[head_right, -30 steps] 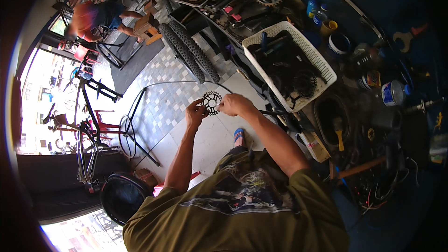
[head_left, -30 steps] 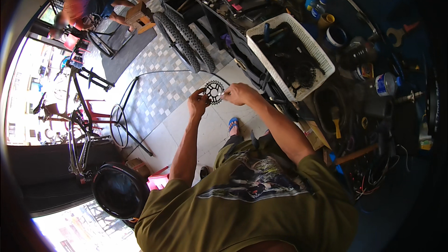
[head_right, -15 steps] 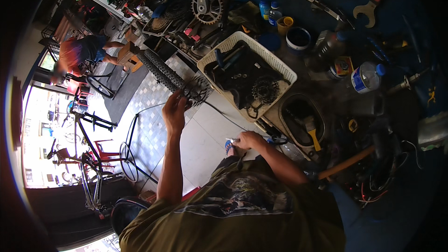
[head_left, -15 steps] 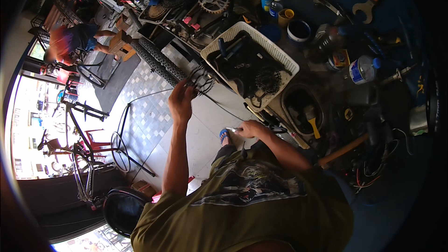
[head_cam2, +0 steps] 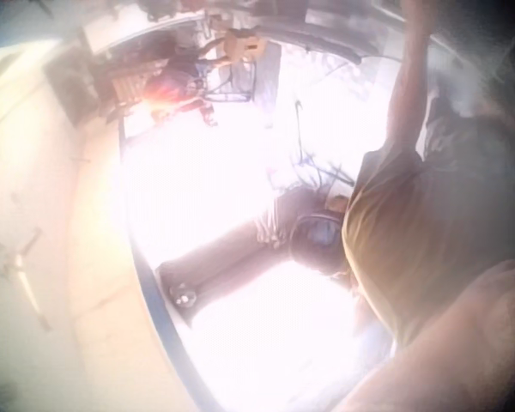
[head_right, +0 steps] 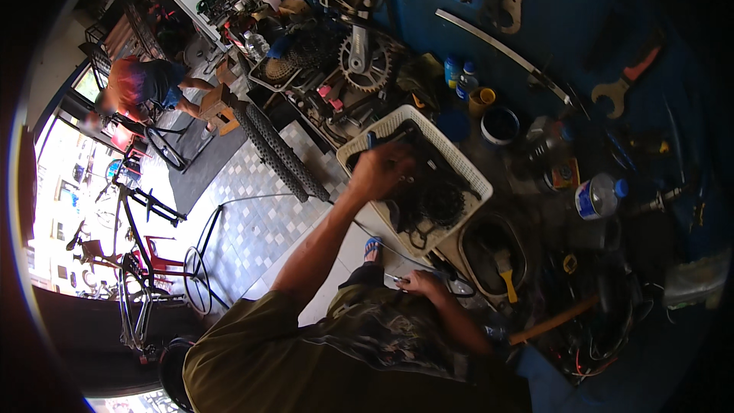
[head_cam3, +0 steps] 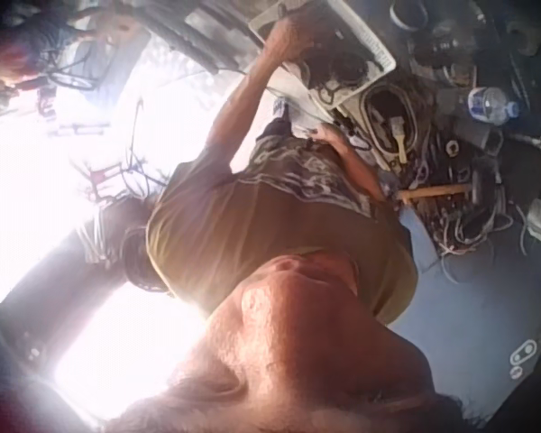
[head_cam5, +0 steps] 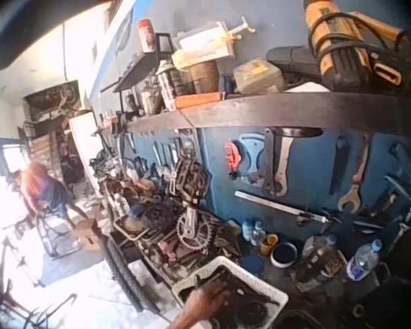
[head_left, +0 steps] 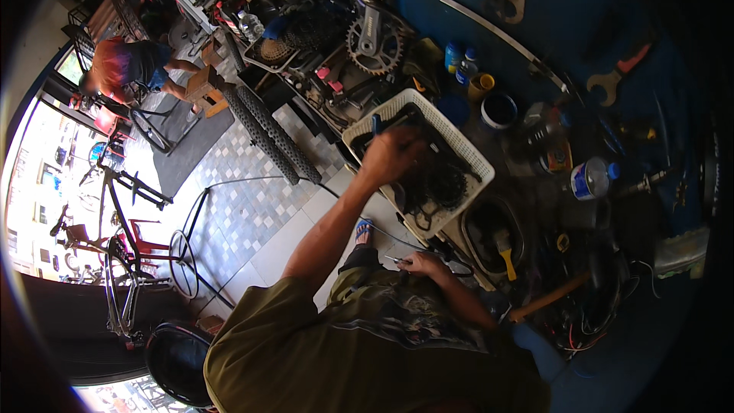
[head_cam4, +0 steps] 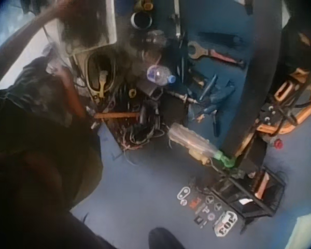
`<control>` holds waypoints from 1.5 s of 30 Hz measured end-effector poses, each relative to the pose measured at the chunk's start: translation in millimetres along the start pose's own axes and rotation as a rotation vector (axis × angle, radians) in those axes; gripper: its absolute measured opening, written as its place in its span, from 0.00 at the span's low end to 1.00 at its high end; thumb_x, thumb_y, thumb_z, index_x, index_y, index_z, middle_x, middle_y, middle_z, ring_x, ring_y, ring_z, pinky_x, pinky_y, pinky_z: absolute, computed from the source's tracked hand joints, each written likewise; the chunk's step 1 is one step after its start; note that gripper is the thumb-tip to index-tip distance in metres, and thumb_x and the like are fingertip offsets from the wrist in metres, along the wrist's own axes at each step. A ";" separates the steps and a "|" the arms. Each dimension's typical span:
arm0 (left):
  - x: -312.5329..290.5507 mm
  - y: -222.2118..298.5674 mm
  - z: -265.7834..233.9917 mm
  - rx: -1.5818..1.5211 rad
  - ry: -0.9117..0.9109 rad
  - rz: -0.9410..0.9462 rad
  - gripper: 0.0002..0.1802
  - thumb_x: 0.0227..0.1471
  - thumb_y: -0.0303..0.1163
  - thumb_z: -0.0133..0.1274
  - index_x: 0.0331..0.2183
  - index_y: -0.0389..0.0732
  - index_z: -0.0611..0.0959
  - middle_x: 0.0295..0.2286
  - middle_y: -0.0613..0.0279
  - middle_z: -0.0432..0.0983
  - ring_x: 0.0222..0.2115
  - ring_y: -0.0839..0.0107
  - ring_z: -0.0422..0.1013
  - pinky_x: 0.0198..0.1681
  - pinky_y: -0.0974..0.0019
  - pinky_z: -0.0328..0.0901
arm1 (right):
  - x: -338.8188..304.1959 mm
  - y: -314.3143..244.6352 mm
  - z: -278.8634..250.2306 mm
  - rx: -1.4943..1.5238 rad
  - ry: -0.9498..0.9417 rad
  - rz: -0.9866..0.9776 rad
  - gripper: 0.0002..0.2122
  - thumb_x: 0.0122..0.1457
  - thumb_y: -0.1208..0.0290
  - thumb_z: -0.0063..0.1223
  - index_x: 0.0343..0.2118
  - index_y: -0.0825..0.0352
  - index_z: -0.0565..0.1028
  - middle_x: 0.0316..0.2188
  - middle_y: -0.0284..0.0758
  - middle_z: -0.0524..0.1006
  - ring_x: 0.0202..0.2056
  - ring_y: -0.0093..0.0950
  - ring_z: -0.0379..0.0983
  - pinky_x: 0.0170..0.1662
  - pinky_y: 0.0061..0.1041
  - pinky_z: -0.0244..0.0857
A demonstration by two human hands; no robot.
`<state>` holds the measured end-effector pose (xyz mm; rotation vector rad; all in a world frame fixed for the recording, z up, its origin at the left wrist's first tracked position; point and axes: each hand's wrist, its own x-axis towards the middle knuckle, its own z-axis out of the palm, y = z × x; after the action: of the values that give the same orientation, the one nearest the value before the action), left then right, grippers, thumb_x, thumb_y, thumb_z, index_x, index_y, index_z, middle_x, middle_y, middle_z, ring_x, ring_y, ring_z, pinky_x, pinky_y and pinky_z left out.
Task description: The person uses a handheld air nozzle to blow air across bicycle gears and a crankset, moving the parts to expose different surfaces. The person holds each part by hand and rotates it while directing the air stream, then places the parts back into a white basket.
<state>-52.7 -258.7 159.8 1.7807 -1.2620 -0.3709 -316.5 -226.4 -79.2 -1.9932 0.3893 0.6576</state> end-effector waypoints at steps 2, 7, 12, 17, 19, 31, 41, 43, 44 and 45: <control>28.3 -18.2 -41.7 -0.004 0.154 -0.085 0.16 0.56 0.36 0.63 0.43 0.37 0.87 0.35 0.49 0.85 0.37 0.56 0.83 0.41 0.59 0.76 | 20.4 26.5 21.5 0.006 0.042 0.020 0.27 0.60 0.38 0.51 0.46 0.57 0.84 0.38 0.45 0.84 0.42 0.44 0.82 0.46 0.42 0.72; 107.0 -102.2 -155.5 0.059 0.275 -0.047 0.14 0.57 0.37 0.61 0.40 0.38 0.87 0.33 0.50 0.85 0.36 0.57 0.84 0.40 0.60 0.76 | 63.7 32.7 33.8 0.039 0.125 0.154 0.28 0.61 0.35 0.49 0.47 0.55 0.84 0.40 0.42 0.85 0.43 0.43 0.82 0.46 0.41 0.73; 185.0 -201.0 -242.0 0.413 0.143 -0.029 0.19 0.53 0.40 0.61 0.43 0.40 0.86 0.41 0.47 0.84 0.42 0.47 0.79 0.47 0.52 0.73 | 90.7 -46.0 6.4 0.138 0.216 0.305 0.23 0.63 0.42 0.53 0.49 0.54 0.84 0.42 0.41 0.84 0.43 0.39 0.82 0.48 0.36 0.73; 252.0 -247.1 -251.8 0.782 -0.055 -0.098 0.43 0.47 0.46 0.69 0.60 0.41 0.71 0.58 0.44 0.71 0.62 0.45 0.62 0.65 0.45 0.57 | 118.6 -93.7 5.7 0.213 0.299 0.342 0.24 0.63 0.42 0.53 0.48 0.57 0.84 0.42 0.44 0.84 0.44 0.42 0.81 0.49 0.38 0.73; 272.4 -260.5 -252.3 0.893 -0.191 -0.112 0.57 0.43 0.49 0.72 0.66 0.40 0.61 0.60 0.45 0.68 0.67 0.46 0.55 0.70 0.41 0.48 | 126.5 -105.7 12.7 0.233 0.358 0.330 0.24 0.64 0.42 0.51 0.48 0.58 0.84 0.42 0.44 0.84 0.45 0.45 0.81 0.49 0.40 0.73; 295.1 -276.3 -274.5 0.792 -0.235 -0.024 0.57 0.33 0.53 0.76 0.62 0.45 0.67 0.56 0.44 0.72 0.62 0.44 0.62 0.67 0.37 0.48 | 119.2 -119.5 27.9 0.252 0.399 0.352 0.26 0.62 0.40 0.52 0.47 0.59 0.84 0.42 0.44 0.84 0.45 0.44 0.81 0.50 0.38 0.73; 166.0 -181.3 -365.5 -0.873 -0.060 -0.202 0.28 0.63 0.47 0.52 0.58 0.40 0.74 0.43 0.60 0.80 0.45 0.69 0.76 0.51 0.62 0.70 | 98.5 -95.8 14.8 0.161 0.239 0.285 0.24 0.63 0.41 0.52 0.45 0.58 0.84 0.40 0.44 0.84 0.44 0.44 0.81 0.48 0.39 0.72; 107.8 -146.0 -349.9 -1.064 0.049 -0.241 0.28 0.64 0.50 0.48 0.57 0.42 0.75 0.45 0.59 0.81 0.42 0.67 0.77 0.45 0.61 0.72 | 89.6 -82.1 16.6 0.111 0.169 0.250 0.23 0.64 0.44 0.52 0.45 0.60 0.83 0.37 0.43 0.84 0.40 0.44 0.81 0.43 0.38 0.72; 74.3 -158.6 -353.7 -1.092 0.147 -0.238 0.28 0.64 0.52 0.48 0.54 0.41 0.78 0.45 0.57 0.81 0.42 0.65 0.78 0.42 0.60 0.73 | 87.6 -75.9 17.6 0.094 0.218 0.132 0.23 0.63 0.43 0.52 0.44 0.60 0.83 0.36 0.46 0.83 0.39 0.46 0.81 0.43 0.40 0.72; 42.1 -161.4 -344.4 -1.168 0.185 -0.282 0.27 0.64 0.52 0.48 0.53 0.41 0.79 0.44 0.57 0.81 0.42 0.63 0.78 0.42 0.60 0.73 | 83.2 -64.8 23.7 0.090 0.263 0.031 0.24 0.62 0.43 0.53 0.42 0.61 0.83 0.34 0.48 0.82 0.39 0.49 0.80 0.42 0.42 0.71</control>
<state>293.8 -113.2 232.4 0.9178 -0.4360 -0.8613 -222.7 -174.5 -92.4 -1.9947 0.5977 0.3894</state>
